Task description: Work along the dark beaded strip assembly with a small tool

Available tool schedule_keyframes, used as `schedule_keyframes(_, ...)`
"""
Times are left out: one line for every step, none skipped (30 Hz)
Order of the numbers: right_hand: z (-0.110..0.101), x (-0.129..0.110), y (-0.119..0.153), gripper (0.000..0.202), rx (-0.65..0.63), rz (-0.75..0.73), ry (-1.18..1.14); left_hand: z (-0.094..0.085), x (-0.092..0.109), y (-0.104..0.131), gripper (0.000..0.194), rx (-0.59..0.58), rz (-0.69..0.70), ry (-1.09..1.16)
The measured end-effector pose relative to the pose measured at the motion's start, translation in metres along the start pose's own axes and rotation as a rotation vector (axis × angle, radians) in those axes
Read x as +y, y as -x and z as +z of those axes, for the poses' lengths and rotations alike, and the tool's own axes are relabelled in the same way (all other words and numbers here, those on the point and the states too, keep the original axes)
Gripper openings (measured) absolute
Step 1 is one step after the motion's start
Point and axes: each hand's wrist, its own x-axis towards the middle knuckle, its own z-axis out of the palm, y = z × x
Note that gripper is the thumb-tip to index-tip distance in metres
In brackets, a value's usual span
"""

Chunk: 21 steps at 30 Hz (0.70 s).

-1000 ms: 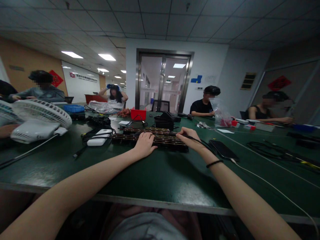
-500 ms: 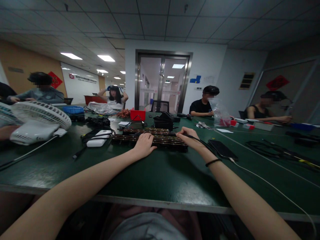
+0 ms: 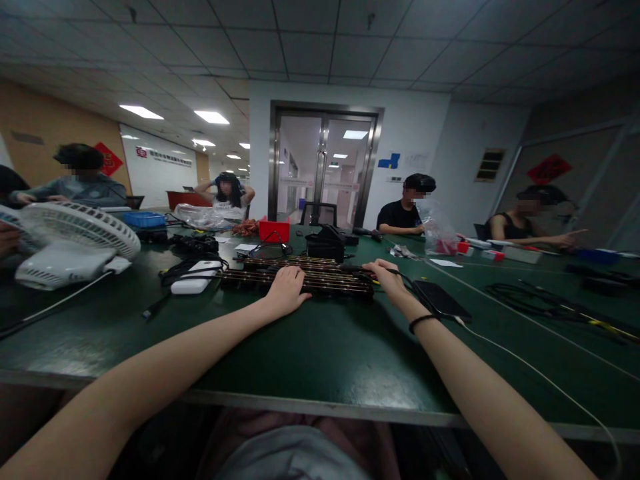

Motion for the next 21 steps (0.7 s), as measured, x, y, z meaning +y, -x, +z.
schedule_keyframes(0.000, 0.001, 0.000, 0.034, 0.006, 0.006, 0.001, 0.000, 0.000, 0.000, 0.044, 0.005, 0.005, 0.001)
schedule_keyframes(-0.001, 0.001, 0.000, 0.034, 0.007, 0.013, -0.003, 0.000, -0.001, 0.000, 0.043, 0.009, 0.011, -0.001)
schedule_keyframes(-0.001, 0.001, 0.001, 0.034, 0.003, 0.022, -0.009, 0.000, -0.001, 0.000, 0.043, 0.011, 0.015, -0.003)
schedule_keyframes(-0.001, 0.001, 0.001, 0.033, -0.002, 0.029, -0.013, 0.000, -0.001, -0.001, 0.043, 0.010, 0.017, -0.005)
schedule_keyframes(-0.001, 0.001, 0.001, 0.033, -0.007, 0.034, -0.015, 0.000, -0.001, -0.001, 0.044, 0.007, 0.015, -0.006)
schedule_keyframes(-0.001, 0.000, 0.001, 0.033, -0.009, 0.035, -0.015, -0.001, -0.001, -0.001, 0.044, 0.003, 0.011, -0.006)
schedule_keyframes(0.000, -0.001, 0.002, 0.033, -0.009, 0.032, -0.010, -0.002, -0.001, -0.002, 0.044, 0.000, 0.006, -0.004)
schedule_keyframes(0.000, -0.004, 0.003, 0.033, -0.012, 0.025, -0.002, -0.002, -0.001, -0.002, 0.044, -0.001, 0.002, -0.001)
schedule_keyframes(0.000, -0.006, 0.004, 0.034, -0.012, 0.016, 0.010, -0.003, -0.001, -0.002, 0.044, 0.002, -0.001, 0.004)
schedule_keyframes(0.000, -0.009, 0.005, 0.034, -0.010, 0.011, 0.032, -0.004, -0.001, -0.002, 0.044, 0.006, -0.002, 0.010)
schedule_keyframes(0.000, -0.013, 0.006, 0.033, -0.013, 0.004, 0.061, -0.005, 0.000, -0.002, 0.043, 0.009, -0.002, 0.017)
schedule_keyframes(0.000, -0.016, 0.007, 0.032, -0.012, 0.002, 0.092, -0.006, 0.000, -0.002, 0.043, 0.011, -0.003, 0.024)
schedule_keyframes(0.001, -0.019, 0.008, 0.033, -0.016, 0.001, 0.121, -0.007, 0.001, -0.002, 0.042, 0.010, -0.005, 0.029)
schedule_keyframes(0.001, -0.022, 0.009, 0.032, -0.027, -0.006, 0.138, -0.008, 0.001, -0.002, 0.042, 0.008, -0.007, 0.032)
schedule_keyframes(0.002, -0.024, 0.010, 0.031, -0.030, -0.023, 0.140, -0.008, 0.002, -0.002, 0.041, 0.004, -0.008, 0.034)
schedule_keyframes(0.003, -0.025, 0.011, 0.030, -0.035, -0.038, 0.138, -0.009, 0.002, -0.002, 0.041, 0.003, -0.009, 0.036)
schedule_keyframes(0.004, -0.025, 0.011, 0.027, -0.043, -0.054, 0.134, -0.009, 0.003, -0.002, 0.041, 0.004, -0.008, 0.040)
schedule_keyframes(0.006, -0.026, 0.011, 0.025, -0.050, -0.070, 0.128, -0.010, 0.003, -0.002, 0.041, 0.006, -0.005, 0.046)
schedule_keyframes(0.007, -0.026, 0.012, 0.022, -0.060, -0.085, 0.126, -0.010, 0.003, -0.002, 0.040, 0.008, -0.003, 0.052)
schedule_keyframes(0.009, -0.026, 0.012, 0.020, -0.071, -0.100, 0.129, -0.010, 0.004, -0.002, 0.040, 0.010, -0.004, 0.057)
schedule_keyframes(0.009, -0.026, 0.013, 0.018, -0.080, -0.112, 0.138, -0.011, 0.004, -0.002, 0.041, 0.009, -0.006, 0.060)
